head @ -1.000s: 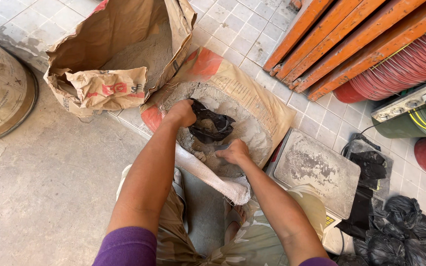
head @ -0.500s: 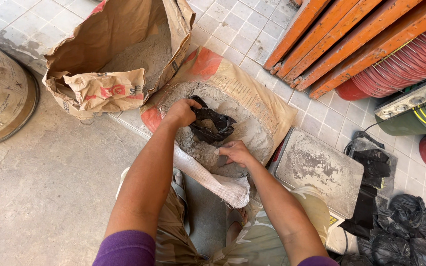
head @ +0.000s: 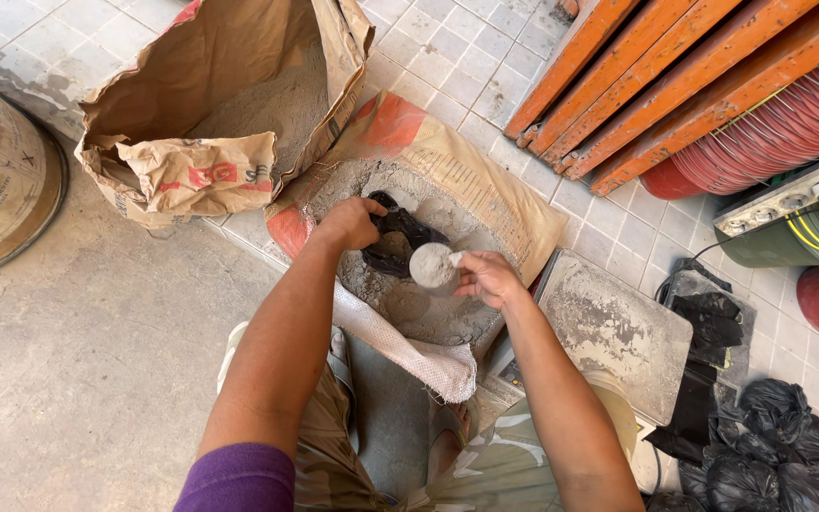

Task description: The person scoops a gray powder from a large sack into a black plastic bag using a small metal cup, then weighs the bag on a digital scale and ties it shut. The person repeats this process multiple times, stacking the tied bags on the floor.

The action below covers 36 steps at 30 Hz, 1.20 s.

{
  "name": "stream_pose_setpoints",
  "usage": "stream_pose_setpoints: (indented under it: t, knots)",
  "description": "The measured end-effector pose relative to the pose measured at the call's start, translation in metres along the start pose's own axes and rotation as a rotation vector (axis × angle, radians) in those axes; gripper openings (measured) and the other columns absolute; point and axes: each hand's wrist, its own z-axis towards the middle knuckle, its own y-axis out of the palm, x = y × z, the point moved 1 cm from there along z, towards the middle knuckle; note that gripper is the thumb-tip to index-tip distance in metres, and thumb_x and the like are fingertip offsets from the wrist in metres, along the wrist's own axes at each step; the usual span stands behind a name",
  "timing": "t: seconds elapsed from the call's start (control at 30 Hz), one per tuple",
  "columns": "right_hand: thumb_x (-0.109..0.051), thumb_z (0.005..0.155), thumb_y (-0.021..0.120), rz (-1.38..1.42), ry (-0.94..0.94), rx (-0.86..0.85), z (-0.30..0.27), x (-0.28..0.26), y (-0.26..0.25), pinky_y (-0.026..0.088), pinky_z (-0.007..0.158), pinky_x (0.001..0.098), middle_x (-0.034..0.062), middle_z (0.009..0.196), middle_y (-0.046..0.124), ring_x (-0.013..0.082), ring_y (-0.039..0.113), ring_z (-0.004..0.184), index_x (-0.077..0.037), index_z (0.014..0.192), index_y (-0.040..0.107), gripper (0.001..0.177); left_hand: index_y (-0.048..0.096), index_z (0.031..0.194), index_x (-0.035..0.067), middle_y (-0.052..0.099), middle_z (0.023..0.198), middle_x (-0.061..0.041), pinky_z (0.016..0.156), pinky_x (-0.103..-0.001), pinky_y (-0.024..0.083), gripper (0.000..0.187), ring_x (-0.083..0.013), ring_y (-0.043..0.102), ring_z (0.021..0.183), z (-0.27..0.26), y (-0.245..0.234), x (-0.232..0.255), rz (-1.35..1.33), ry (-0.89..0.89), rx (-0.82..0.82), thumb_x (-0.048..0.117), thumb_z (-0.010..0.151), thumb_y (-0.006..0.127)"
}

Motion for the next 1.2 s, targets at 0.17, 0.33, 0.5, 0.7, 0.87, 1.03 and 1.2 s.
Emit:
stream_pose_setpoints:
  t: [0.17, 0.33, 0.5, 0.7, 0.87, 1.03, 1.2]
  knots:
    - [-0.014, 0.07, 0.071, 0.131, -0.068, 0.043, -0.007, -0.028, 0.025, 0.056, 0.07, 0.0467, 0.016, 0.08, 0.06, 0.0282, 0.063, 0.07, 0.002, 0.098, 0.059, 0.035, 0.056, 0.121, 0.011, 0.05, 0.123, -0.021, 0.093, -0.048, 0.044, 0.052, -0.0398, 0.046, 0.117, 0.02, 0.01, -0.011, 0.023, 0.006, -0.009, -0.002, 0.071, 0.054]
    - [-0.018, 0.069, 0.073, 0.175, -0.113, 0.127, 0.006, -0.029, 0.062, 0.053, 0.073, 0.0486, 0.0135, 0.078, 0.062, 0.0248, 0.065, 0.068, 0.001, 0.097, 0.058, 0.037, 0.053, 0.124, 0.012, 0.049, 0.124, -0.021, 0.094, -0.049, 0.044, 0.057, -0.0404, 0.045, 0.117, 0.023, 0.008, -0.017, 0.018, 0.01, 0.005, -0.003, 0.069, 0.053]
    - [-0.034, 0.052, 0.077, -0.712, -0.43, 0.564, 0.015, -0.011, 0.095, 0.048, 0.086, 0.0371, 0.0164, 0.102, 0.062, 0.0306, 0.059, 0.099, -0.003, 0.114, 0.06, 0.072, 0.055, 0.123, 0.017, 0.053, 0.122, -0.017, 0.095, -0.046, 0.043, 0.056, -0.0372, 0.048, 0.115, 0.035, 0.011, -0.03, 0.068, -0.007, 0.025, 0.008, 0.068, 0.059]
    - [-0.011, 0.057, 0.076, -1.134, -1.238, 0.518, 0.009, -0.002, 0.112, 0.042, 0.093, 0.0423, 0.0249, 0.11, 0.054, 0.0368, 0.052, 0.103, 0.01, 0.116, 0.052, 0.067, 0.056, 0.121, 0.021, 0.057, 0.118, -0.017, 0.095, -0.044, 0.044, 0.057, -0.0358, 0.052, 0.112, 0.063, 0.021, -0.05, 0.102, 0.022, 0.065, 0.012, 0.065, 0.058]
    - [-0.007, 0.061, 0.065, -1.261, -1.62, 0.618, 0.023, 0.005, 0.102, 0.043, 0.095, 0.0436, 0.022, 0.105, 0.055, 0.0358, 0.055, 0.1, 0.007, 0.113, 0.054, 0.056, 0.057, 0.117, 0.029, 0.06, 0.113, -0.012, 0.095, -0.041, 0.045, 0.057, -0.0312, 0.054, 0.11, 0.07, 0.025, -0.052, 0.157, 0.011, 0.088, 0.016, 0.062, 0.057]
    - [-0.006, 0.069, 0.061, -1.244, -1.773, 0.696, 0.02, -0.004, 0.097, 0.047, 0.093, 0.0428, 0.0196, 0.104, 0.056, 0.0343, 0.056, 0.099, 0.003, 0.113, 0.056, 0.046, 0.057, 0.12, 0.025, 0.059, 0.114, -0.014, 0.093, -0.043, 0.046, 0.059, -0.0335, 0.053, 0.111, 0.051, 0.018, -0.04, 0.125, 0.009, 0.08, 0.014, 0.062, 0.058]
    - [-0.012, 0.065, 0.069, -1.207, -1.52, 0.671, 0.009, -0.013, 0.091, 0.044, 0.094, 0.043, 0.0185, 0.101, 0.057, 0.0334, 0.056, 0.1, 0.001, 0.112, 0.054, 0.052, 0.056, 0.123, 0.019, 0.059, 0.113, -0.017, 0.09, -0.045, 0.046, 0.058, -0.0368, 0.053, 0.109, 0.047, 0.016, -0.037, 0.146, 0.026, 0.08, 0.011, 0.066, 0.058]
